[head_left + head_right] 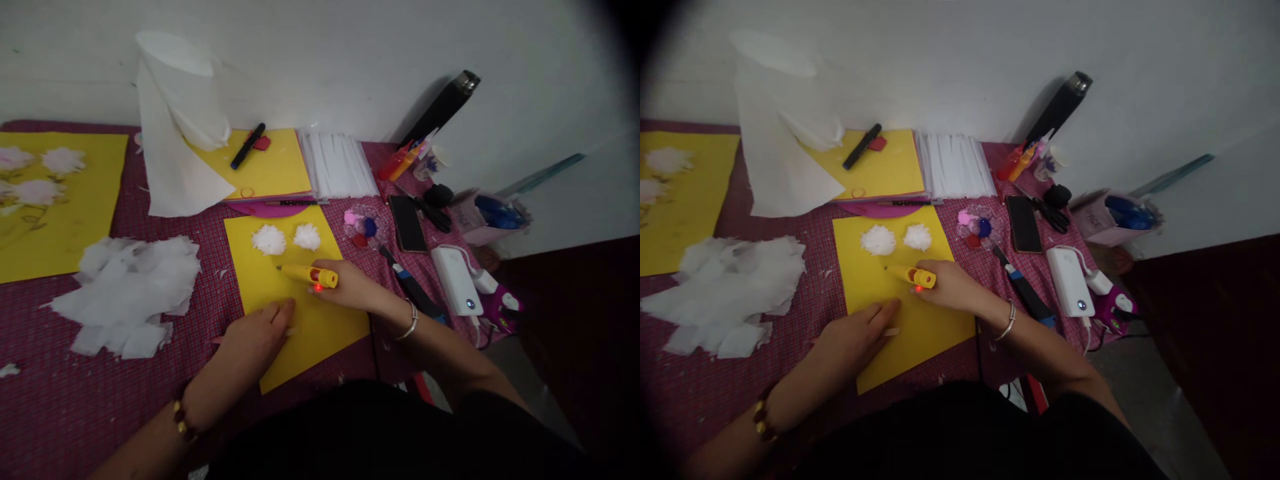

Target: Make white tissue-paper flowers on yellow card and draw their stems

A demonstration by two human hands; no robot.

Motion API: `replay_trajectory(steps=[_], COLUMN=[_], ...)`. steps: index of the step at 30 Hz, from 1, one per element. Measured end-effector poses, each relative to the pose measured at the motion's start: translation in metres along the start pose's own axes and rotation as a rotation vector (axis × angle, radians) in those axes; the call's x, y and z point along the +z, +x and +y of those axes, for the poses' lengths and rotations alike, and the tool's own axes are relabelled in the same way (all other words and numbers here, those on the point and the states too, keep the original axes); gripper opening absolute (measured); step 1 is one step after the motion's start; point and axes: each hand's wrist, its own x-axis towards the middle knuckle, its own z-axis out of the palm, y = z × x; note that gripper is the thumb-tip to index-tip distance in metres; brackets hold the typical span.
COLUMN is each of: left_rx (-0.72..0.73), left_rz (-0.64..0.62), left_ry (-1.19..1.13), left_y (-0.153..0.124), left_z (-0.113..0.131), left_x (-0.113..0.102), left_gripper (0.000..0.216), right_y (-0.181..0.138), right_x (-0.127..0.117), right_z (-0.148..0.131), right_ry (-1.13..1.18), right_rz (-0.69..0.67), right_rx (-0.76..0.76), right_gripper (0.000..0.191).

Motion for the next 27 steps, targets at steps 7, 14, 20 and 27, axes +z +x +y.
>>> replay_trajectory(steps=[7, 14, 20, 27], left_rx=[0.024, -0.019, -0.024, -0.039], left_rz=[0.018, -0.039, -0.046, -0.06], left_ry=[0.032, 0.07, 0.012, -0.026], left_y=[0.0, -0.003, -0.003, -0.001], left_z=[0.001, 0.009, 0.01, 0.011], left_x=[0.006, 0.01, 0.005, -0.002], left_gripper=[0.043, 0.055, 0.047, 0.046], right_y=[0.017, 0.018, 0.001, -0.016], right_x=[0.01, 0.011, -0.006, -0.01], right_z=[-0.016, -0.021, 0.006, 0.029], right_ry=[-0.05, -0.013, 0.176, 0.275], right_rz=[-0.084, -0.09, 0.031, 0.084], right_rx=[-0.069, -0.093, 0.016, 0.075], right_gripper=[0.019, 0.018, 0.022, 0.023])
